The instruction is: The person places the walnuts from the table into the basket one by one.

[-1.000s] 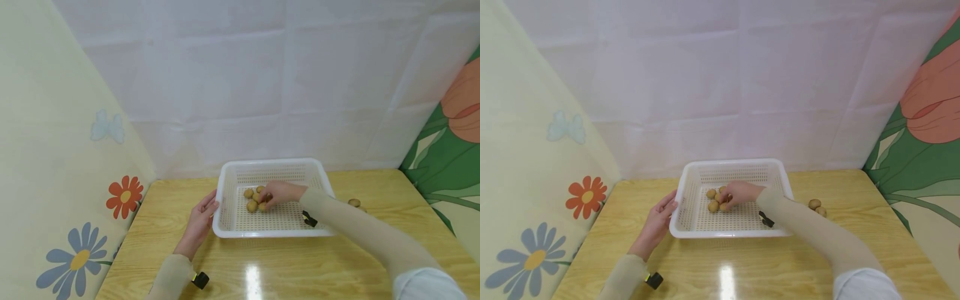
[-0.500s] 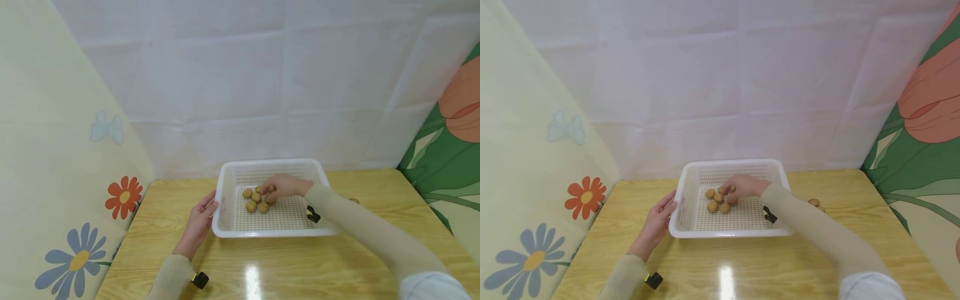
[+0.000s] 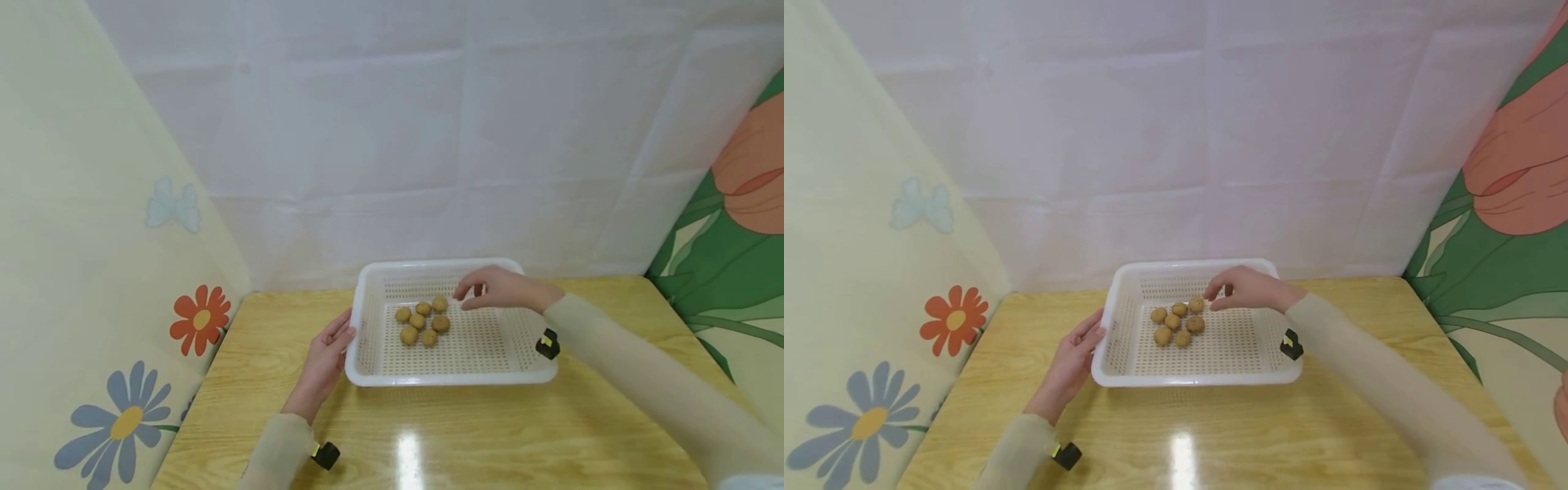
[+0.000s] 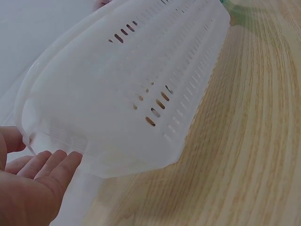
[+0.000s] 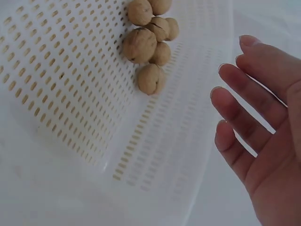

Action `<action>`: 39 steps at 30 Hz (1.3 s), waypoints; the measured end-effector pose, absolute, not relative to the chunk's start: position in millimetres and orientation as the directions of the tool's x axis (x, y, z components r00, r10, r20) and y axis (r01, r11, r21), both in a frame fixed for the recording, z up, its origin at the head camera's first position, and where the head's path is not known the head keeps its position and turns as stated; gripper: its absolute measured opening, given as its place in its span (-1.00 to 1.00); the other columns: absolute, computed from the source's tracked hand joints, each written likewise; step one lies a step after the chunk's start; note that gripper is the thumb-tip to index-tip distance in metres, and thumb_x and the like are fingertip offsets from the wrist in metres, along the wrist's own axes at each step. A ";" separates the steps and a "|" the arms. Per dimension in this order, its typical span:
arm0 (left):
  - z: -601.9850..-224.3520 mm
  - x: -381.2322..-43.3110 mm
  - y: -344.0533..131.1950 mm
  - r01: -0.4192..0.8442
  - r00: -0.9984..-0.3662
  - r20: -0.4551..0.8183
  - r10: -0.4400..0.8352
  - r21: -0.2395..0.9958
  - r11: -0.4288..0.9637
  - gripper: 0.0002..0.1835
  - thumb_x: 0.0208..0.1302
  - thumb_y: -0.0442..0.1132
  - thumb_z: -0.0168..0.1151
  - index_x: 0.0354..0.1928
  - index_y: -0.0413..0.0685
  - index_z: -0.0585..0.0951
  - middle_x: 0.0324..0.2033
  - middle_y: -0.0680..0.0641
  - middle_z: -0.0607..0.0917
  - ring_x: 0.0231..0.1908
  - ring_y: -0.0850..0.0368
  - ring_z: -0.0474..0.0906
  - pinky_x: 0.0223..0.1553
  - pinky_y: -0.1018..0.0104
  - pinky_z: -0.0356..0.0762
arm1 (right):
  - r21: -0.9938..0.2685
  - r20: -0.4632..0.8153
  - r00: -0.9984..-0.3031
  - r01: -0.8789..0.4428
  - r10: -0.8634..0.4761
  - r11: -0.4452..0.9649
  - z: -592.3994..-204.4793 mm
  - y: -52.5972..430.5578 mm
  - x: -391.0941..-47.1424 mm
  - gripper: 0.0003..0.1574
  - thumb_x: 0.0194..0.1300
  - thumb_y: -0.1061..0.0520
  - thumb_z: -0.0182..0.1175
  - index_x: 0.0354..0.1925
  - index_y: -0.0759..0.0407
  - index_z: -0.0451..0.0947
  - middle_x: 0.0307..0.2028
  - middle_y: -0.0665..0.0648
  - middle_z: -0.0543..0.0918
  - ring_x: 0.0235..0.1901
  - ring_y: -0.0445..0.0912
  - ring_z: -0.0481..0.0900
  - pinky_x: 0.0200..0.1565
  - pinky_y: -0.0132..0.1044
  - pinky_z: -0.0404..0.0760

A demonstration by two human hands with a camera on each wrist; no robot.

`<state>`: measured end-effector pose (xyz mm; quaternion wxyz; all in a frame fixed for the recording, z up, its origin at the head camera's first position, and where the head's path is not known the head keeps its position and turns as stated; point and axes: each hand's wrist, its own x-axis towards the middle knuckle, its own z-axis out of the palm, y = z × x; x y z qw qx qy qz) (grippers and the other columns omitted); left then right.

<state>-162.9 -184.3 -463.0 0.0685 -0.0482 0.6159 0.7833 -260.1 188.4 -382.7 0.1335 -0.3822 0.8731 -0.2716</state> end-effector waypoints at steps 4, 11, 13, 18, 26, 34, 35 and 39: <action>-461.2 -164.2 -183.6 -0.165 -0.986 -0.158 0.049 0.962 -0.218 -0.45 0.61 -0.31 0.07 0.56 -0.16 0.29 0.50 -0.20 0.38 0.19 0.28 0.60 0.19 0.26 0.64 | -0.582 0.022 -0.702 -0.588 -0.712 0.562 -375.2 213.4 -251.8 -0.76 0.42 0.07 0.37 0.01 0.08 0.76 -0.01 0.08 0.78 -0.21 -0.20 0.66 -0.14 -0.24 0.68; -459.8 -164.4 -183.5 -0.171 -0.985 -0.160 0.066 0.960 -0.222 -0.44 0.63 -0.32 0.05 0.57 -0.15 0.27 0.52 -0.20 0.36 0.18 0.30 0.61 0.18 0.28 0.64 | -0.582 0.048 -0.755 -0.553 -0.653 0.597 -373.7 256.2 -234.0 -0.76 0.41 0.08 0.37 0.00 0.10 0.76 -0.05 0.12 0.79 -0.23 -0.20 0.63 -0.20 -0.29 0.64; -460.4 -164.3 -183.2 -0.171 -0.985 -0.160 0.067 0.959 -0.225 -0.44 0.62 -0.33 0.04 0.58 -0.16 0.27 0.52 -0.20 0.36 0.16 0.31 0.61 0.17 0.28 0.65 | -0.595 0.039 -0.773 -0.527 -0.633 0.607 -373.9 266.6 -227.8 -0.76 0.41 0.08 0.37 0.00 0.10 0.76 -0.06 0.12 0.79 -0.22 -0.19 0.61 -0.20 -0.31 0.62; -460.7 -163.8 -181.3 -0.152 -0.988 -0.143 0.055 0.961 -0.230 -0.43 0.61 -0.36 0.05 0.57 -0.21 0.26 0.51 -0.25 0.35 0.13 0.31 0.63 0.12 0.31 0.67 | -0.628 0.052 -0.813 -0.479 -0.580 0.613 -376.0 291.0 -212.4 -0.74 0.40 0.10 0.38 0.02 0.12 0.75 -0.07 0.09 0.78 -0.25 -0.20 0.58 -0.26 -0.31 0.61; -460.0 -163.3 -180.1 -0.147 -0.989 -0.137 0.059 0.960 -0.238 -0.43 0.61 -0.38 0.04 0.57 -0.23 0.25 0.52 -0.25 0.33 0.11 0.35 0.63 0.13 0.33 0.66 | -0.610 0.067 -0.861 -0.435 -0.504 0.663 -390.9 332.0 -192.0 -0.69 0.43 0.10 0.36 0.09 0.14 0.73 -0.01 0.10 0.77 -0.24 -0.28 0.59 -0.26 -0.32 0.65; -461.9 -162.6 -181.5 -0.154 -0.988 -0.150 0.035 0.958 -0.240 -0.44 0.61 -0.38 0.04 0.56 -0.23 0.27 0.50 -0.26 0.36 0.09 0.35 0.65 0.10 0.32 0.68 | -0.600 0.112 -0.886 -0.421 -0.450 0.680 -420.5 365.1 -181.6 -0.70 0.44 0.20 0.33 0.09 0.26 0.72 -0.01 0.22 0.78 -0.22 -0.33 0.59 -0.26 -0.33 0.66; -462.2 -162.5 -181.8 -0.156 -0.988 -0.153 0.033 0.958 -0.240 -0.45 0.61 -0.37 0.04 0.56 -0.22 0.28 0.50 -0.25 0.36 0.09 0.35 0.64 0.10 0.33 0.68 | -0.599 0.112 -0.894 -0.409 -0.434 0.688 -424.8 368.2 -181.6 -0.70 0.44 0.21 0.32 0.08 0.28 0.71 0.00 0.25 0.77 -0.23 -0.32 0.59 -0.26 -0.33 0.66; -464.0 -162.8 -182.8 -0.161 -0.987 -0.159 0.028 0.957 -0.240 -0.44 0.61 -0.35 0.05 0.56 -0.19 0.29 0.50 -0.22 0.37 0.12 0.36 0.63 0.12 0.33 0.67 | -0.603 0.076 -0.920 -0.350 -0.385 0.717 -444.1 380.2 -185.9 -0.66 0.46 0.18 0.31 0.12 0.32 0.69 0.03 0.32 0.74 -0.22 -0.32 0.58 -0.25 -0.31 0.65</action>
